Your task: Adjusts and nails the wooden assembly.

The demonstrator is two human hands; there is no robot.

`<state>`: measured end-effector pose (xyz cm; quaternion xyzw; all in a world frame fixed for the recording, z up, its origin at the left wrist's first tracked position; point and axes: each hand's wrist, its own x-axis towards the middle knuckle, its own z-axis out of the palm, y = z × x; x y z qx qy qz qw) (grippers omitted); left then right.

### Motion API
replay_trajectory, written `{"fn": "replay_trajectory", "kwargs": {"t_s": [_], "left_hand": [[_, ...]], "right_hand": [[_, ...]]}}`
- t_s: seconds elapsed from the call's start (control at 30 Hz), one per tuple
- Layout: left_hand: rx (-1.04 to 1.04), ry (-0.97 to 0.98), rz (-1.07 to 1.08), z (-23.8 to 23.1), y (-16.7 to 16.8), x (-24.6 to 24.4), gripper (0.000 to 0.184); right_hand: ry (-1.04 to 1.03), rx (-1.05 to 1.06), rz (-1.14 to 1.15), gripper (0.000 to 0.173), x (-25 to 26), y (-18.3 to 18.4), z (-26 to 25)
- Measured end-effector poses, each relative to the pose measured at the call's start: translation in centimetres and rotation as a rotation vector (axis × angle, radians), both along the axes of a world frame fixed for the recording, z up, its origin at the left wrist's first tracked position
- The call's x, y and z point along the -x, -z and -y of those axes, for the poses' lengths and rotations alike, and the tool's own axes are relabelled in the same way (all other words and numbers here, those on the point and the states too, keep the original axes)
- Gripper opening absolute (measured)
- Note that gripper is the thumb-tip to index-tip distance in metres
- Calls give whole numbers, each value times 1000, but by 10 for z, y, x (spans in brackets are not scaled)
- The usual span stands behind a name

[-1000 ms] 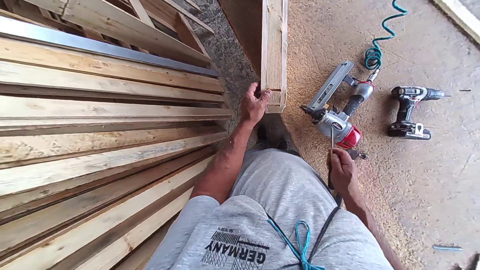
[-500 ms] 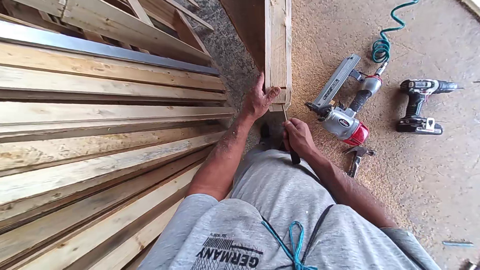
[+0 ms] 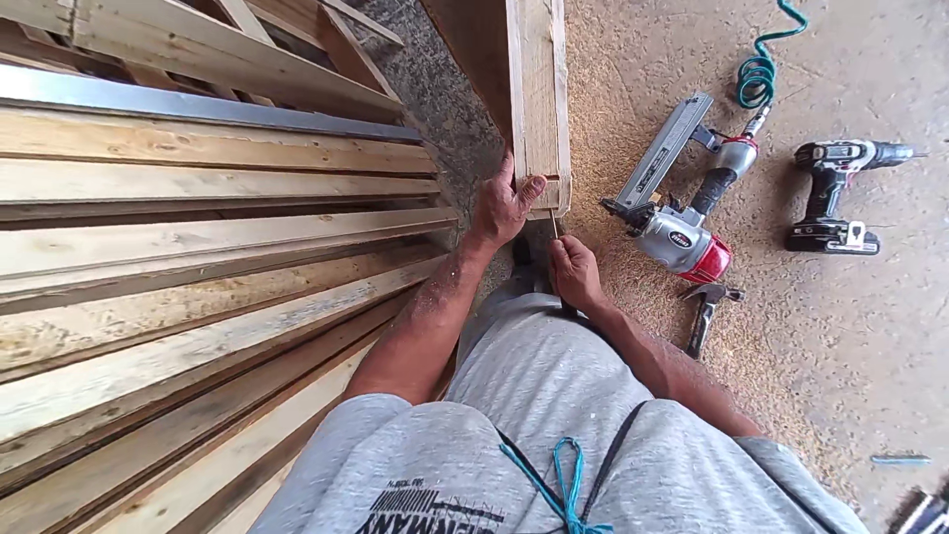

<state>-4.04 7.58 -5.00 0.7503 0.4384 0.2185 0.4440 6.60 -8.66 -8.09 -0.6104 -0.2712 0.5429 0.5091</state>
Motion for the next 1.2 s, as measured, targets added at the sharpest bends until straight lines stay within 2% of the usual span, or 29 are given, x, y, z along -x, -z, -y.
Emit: {"fn": "replay_trajectory", "kwargs": {"t_s": [0.17, 0.43, 0.77, 0.87, 1.0, 1.1, 1.2], "left_hand": [[12, -26, 42, -3, 5, -3, 81], [45, -35, -8, 3, -4, -3, 76], [31, -45, 26, -5, 8, -3, 79], [34, -42, 11, -4, 10, -2, 84], [84, 41, -78, 3, 5, 11, 94], [134, 62, 3, 12, 17, 15, 79], [209, 40, 152, 21, 20, 15, 72]], "right_hand": [[19, -88, -4, 28, 3, 15, 1], [-5, -265, 166, 29, -1, 47, -1], [-47, -399, 285, 35, -8, 73, -9], [-85, -353, 259, 34, -11, 64, -7], [-196, -130, 300, 31, -28, 29, 13], [-232, 42, 244, 33, -42, 3, 48], [-124, 108, 63, 31, -43, -4, 90]]}}
